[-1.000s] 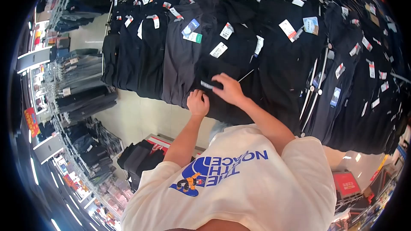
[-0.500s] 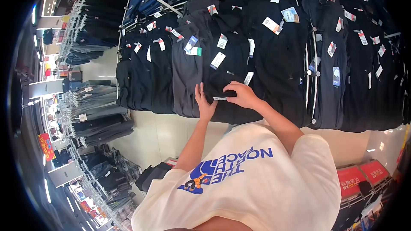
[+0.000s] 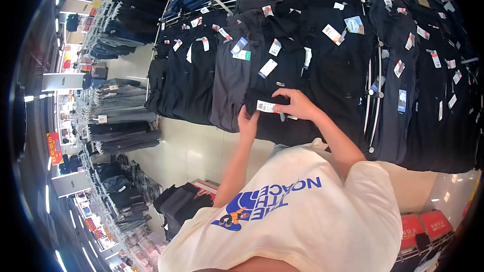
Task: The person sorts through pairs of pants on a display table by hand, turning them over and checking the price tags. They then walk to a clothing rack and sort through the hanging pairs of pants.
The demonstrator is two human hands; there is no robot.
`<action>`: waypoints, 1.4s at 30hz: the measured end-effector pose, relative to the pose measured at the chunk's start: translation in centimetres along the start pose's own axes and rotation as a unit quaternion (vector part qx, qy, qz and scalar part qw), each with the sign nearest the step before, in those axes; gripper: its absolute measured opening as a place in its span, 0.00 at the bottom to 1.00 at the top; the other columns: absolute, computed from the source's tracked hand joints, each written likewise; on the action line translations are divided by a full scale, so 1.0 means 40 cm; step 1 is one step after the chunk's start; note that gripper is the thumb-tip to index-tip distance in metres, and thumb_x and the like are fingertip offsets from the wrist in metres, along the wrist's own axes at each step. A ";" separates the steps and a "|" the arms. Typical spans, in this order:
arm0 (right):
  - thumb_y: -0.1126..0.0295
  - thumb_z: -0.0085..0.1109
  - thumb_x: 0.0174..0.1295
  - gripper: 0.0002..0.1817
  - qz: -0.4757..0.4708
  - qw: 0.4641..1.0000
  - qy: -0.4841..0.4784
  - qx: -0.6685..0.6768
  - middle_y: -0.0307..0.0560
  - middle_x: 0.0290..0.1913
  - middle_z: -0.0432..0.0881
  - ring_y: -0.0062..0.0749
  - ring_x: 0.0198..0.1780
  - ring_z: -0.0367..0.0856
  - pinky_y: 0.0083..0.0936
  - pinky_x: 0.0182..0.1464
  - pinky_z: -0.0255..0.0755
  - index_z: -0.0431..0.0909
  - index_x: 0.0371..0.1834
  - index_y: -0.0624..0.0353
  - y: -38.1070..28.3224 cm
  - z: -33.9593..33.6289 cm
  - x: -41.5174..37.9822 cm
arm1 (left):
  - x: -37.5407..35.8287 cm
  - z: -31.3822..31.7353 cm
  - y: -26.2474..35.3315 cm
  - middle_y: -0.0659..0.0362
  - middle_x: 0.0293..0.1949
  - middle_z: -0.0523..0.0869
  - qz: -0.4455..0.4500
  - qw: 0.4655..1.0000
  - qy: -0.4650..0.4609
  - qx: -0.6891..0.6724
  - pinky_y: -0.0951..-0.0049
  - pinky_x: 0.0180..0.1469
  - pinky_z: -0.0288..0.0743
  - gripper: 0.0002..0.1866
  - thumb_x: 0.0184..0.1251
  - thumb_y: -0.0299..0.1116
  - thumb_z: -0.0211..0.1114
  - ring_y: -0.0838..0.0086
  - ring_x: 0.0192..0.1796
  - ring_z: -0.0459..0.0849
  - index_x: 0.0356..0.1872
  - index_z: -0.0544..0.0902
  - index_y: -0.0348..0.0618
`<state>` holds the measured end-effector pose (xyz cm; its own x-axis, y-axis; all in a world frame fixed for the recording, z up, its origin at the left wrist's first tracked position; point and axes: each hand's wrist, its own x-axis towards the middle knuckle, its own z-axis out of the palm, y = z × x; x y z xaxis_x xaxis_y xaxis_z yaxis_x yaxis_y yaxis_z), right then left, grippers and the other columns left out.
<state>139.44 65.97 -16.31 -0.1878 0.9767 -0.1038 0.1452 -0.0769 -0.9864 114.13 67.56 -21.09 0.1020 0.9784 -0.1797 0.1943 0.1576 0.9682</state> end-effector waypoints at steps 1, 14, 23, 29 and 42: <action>0.67 0.78 0.63 0.23 0.001 1.000 -0.006 -0.010 0.42 0.42 0.84 0.24 0.45 0.77 0.27 0.52 0.74 0.83 0.58 0.62 0.010 -0.008 0.013 | -0.028 0.019 -0.003 0.54 0.55 0.88 -0.024 0.995 0.063 0.076 0.71 0.62 0.76 0.26 0.71 0.24 0.68 0.71 0.58 0.85 0.68 0.75 0.29; 0.53 0.77 0.59 0.27 -0.157 0.934 0.286 -0.147 0.51 0.55 0.91 0.40 0.55 0.90 0.32 0.58 0.80 0.89 0.60 0.51 -0.056 -0.352 0.463 | -0.189 0.004 -0.107 0.40 0.85 0.54 0.142 0.924 0.024 0.353 0.36 0.81 0.50 0.38 0.70 0.36 0.70 0.32 0.83 0.52 0.80 0.67 0.40; 0.42 0.75 0.56 0.38 -0.088 0.895 0.325 -0.291 0.59 0.61 0.88 0.54 0.61 0.87 0.44 0.62 0.80 0.81 0.71 0.42 0.000 -0.518 0.674 | -0.194 0.005 -0.132 0.41 0.87 0.45 0.093 0.914 0.016 0.395 0.28 0.80 0.45 0.37 0.74 0.44 0.68 0.30 0.85 0.45 0.82 0.68 0.54; 0.52 0.75 0.60 0.37 -0.045 0.909 0.322 -0.261 0.58 0.65 0.82 0.55 0.65 0.83 0.43 0.66 0.77 0.78 0.70 0.58 0.180 -0.377 0.598 | -0.173 0.027 -0.116 0.45 0.88 0.46 0.057 0.880 -0.002 0.472 0.28 0.81 0.42 0.34 0.78 0.50 0.63 0.32 0.86 0.44 0.81 0.71 0.56; 0.75 0.69 0.61 0.26 -0.037 0.875 0.397 -0.274 0.57 0.67 0.79 0.56 0.71 0.74 0.44 0.74 0.69 0.79 0.65 0.59 0.321 -0.064 -0.048 | -0.140 0.047 -0.195 0.47 0.87 0.52 0.063 0.847 -0.017 0.528 0.26 0.80 0.42 0.33 0.81 0.56 0.56 0.32 0.86 0.44 0.82 0.69 0.58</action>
<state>144.14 63.63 -28.44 0.4858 0.8233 0.2934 0.6467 -0.1127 -0.7544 113.88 60.59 -27.97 0.2117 0.9713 -0.1080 0.9420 -0.1734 0.2873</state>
